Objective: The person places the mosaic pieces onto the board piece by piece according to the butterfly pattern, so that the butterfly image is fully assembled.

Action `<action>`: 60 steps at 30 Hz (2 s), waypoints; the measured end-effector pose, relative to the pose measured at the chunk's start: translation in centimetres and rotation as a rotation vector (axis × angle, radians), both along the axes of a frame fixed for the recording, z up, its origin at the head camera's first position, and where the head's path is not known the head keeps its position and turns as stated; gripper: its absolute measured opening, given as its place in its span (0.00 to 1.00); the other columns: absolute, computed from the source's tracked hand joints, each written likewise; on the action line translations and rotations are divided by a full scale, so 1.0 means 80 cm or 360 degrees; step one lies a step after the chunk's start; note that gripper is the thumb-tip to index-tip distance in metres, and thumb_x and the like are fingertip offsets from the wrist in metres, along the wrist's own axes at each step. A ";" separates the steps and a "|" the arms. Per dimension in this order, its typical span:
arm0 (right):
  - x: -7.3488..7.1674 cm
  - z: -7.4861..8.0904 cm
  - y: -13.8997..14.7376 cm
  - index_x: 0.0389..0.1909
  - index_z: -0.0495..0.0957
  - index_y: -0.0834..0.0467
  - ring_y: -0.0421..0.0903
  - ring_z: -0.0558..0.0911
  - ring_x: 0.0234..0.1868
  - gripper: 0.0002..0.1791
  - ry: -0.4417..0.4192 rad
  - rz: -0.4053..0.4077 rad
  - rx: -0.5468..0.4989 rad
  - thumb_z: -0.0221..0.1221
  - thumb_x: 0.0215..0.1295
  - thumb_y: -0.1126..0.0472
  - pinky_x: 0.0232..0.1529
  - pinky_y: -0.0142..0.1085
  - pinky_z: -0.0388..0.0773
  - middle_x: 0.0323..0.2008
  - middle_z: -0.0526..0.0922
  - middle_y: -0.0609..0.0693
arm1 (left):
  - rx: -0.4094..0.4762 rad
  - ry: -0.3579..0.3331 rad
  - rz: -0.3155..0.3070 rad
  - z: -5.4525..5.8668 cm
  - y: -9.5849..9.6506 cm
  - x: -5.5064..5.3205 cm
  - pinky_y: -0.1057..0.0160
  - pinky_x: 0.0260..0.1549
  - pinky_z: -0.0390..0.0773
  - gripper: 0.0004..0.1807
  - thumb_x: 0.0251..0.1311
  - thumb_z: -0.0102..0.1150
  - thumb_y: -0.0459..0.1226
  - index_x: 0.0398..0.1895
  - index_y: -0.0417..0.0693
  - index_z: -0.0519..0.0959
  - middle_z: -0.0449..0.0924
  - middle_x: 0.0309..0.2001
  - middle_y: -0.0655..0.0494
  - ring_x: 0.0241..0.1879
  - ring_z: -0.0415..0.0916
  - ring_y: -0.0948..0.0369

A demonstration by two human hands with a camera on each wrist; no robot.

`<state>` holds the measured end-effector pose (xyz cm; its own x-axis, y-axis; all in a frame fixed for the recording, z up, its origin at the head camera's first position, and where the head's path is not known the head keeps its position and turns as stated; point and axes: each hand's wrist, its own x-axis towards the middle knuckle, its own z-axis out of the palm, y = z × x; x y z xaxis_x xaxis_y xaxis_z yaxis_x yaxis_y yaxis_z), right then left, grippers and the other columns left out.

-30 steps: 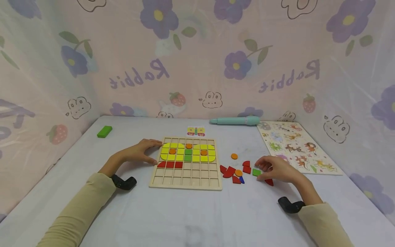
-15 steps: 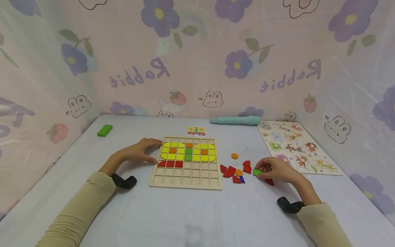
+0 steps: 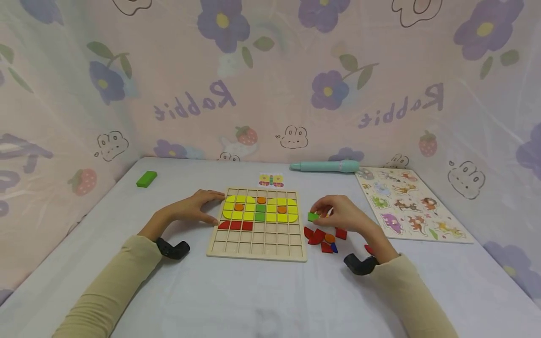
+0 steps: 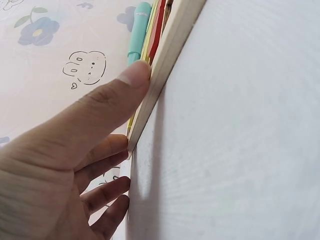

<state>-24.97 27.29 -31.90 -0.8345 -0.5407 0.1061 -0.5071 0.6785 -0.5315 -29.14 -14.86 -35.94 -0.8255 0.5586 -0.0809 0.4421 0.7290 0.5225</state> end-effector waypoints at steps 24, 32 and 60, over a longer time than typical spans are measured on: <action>-0.015 -0.035 -0.149 0.37 0.84 0.56 0.41 0.76 0.31 0.12 -0.0013 0.0163 -0.0044 0.69 0.50 0.59 0.34 0.30 0.76 0.32 0.82 0.45 | 0.0006 0.0004 -0.0016 -0.002 -0.002 -0.003 0.45 0.66 0.49 0.44 0.48 0.68 0.51 0.68 0.46 0.63 0.57 0.70 0.50 0.69 0.46 0.49; -0.014 -0.038 -0.152 0.38 0.83 0.57 0.43 0.76 0.33 0.13 -0.0003 0.0256 -0.0070 0.69 0.51 0.58 0.35 0.32 0.76 0.33 0.81 0.47 | 0.0011 0.0001 -0.0019 0.000 -0.001 -0.003 0.45 0.66 0.49 0.44 0.48 0.68 0.50 0.68 0.46 0.62 0.57 0.70 0.50 0.69 0.46 0.49; -0.018 -0.045 -0.152 0.34 0.82 0.54 0.42 0.73 0.30 0.07 0.0048 0.0323 -0.0093 0.67 0.54 0.58 0.31 0.30 0.74 0.28 0.77 0.41 | -0.0006 0.0009 -0.0026 -0.001 -0.001 -0.005 0.44 0.66 0.49 0.43 0.48 0.68 0.50 0.67 0.45 0.63 0.58 0.69 0.49 0.69 0.47 0.48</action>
<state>-26.39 15.10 -35.52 -0.7054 -0.6893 0.1652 -0.6462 0.5295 -0.5496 -29.53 -14.92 -36.03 -0.8166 0.5718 -0.0786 0.4569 0.7236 0.5173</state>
